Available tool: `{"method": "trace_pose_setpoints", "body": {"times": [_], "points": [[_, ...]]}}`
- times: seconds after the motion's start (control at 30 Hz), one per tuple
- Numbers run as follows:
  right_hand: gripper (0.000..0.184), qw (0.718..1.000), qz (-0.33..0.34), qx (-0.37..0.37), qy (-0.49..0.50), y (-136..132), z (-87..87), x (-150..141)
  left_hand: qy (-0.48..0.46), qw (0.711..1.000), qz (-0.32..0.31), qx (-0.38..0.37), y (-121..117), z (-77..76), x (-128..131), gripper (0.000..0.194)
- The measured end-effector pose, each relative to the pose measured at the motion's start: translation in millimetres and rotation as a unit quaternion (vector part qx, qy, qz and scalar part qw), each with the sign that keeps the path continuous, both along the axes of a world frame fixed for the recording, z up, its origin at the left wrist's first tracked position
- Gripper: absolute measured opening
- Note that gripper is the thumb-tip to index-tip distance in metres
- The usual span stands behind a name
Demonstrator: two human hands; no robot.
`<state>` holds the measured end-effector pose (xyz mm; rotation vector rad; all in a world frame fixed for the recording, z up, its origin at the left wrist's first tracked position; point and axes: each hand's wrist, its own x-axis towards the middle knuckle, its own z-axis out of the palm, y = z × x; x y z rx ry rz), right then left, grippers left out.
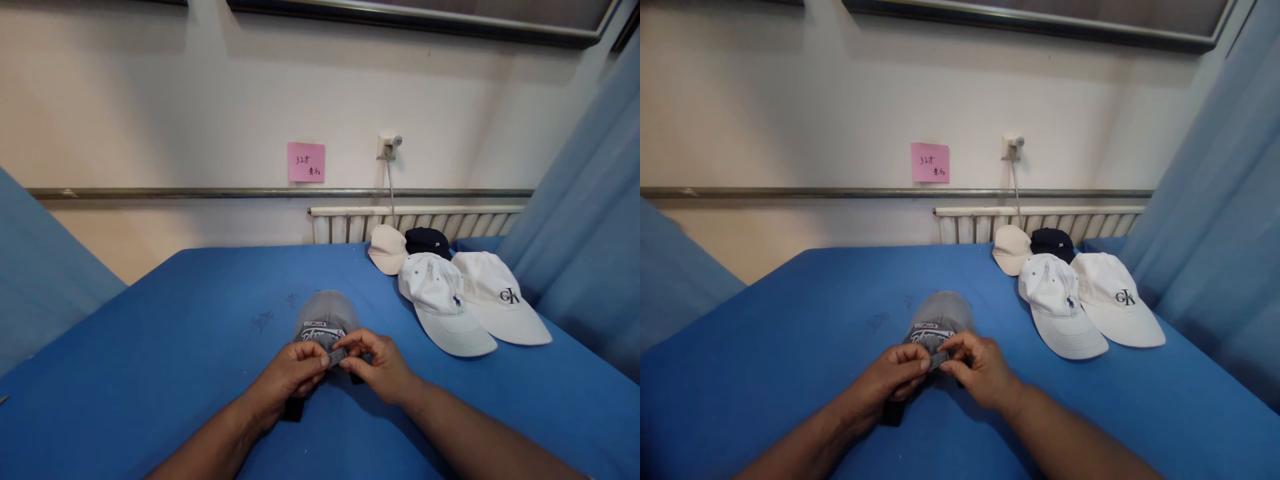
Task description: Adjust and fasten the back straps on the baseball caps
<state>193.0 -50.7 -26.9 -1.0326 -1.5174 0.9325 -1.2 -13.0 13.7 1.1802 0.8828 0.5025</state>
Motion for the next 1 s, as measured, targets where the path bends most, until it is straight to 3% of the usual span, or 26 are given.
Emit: {"method": "trace_pose_setpoints", "body": {"times": [0.17, 0.47, 0.73, 0.83, 1.0], "points": [[0.019, 0.999, 0.012, 0.018, -0.035, -1.9, 1.1, 1.5, 0.004, 1.0, -0.015, -0.016, -1.0, 2.5, -0.1, 0.03], [0.021, 0.996, 0.011, 0.046, -0.075, -4.0, 1.8, 3.3, 0.017, 1.0, -0.002, 0.021, -3.4, 0.9, 3.7, 0.034], [0.016, 0.994, 0.011, 0.103, -0.026, -2.6, -0.7, -4.0, 0.043, 0.995, 0.004, 0.09, -6.7, -4.1, 7.3, 0.035], [0.019, 0.997, 0.02, 0.079, -0.013, -2.9, -2.9, -4.3, 0.052, 0.992, 0.015, 0.116, -9.8, -2.5, 8.7, 0.033], [0.018, 0.993, 0.05, -0.027, 0.099, -2.9, -7.4, -5.2, 0.062, 0.985, 0.024, 0.162, -11.9, -0.1, 8.0, 0.026]]}}
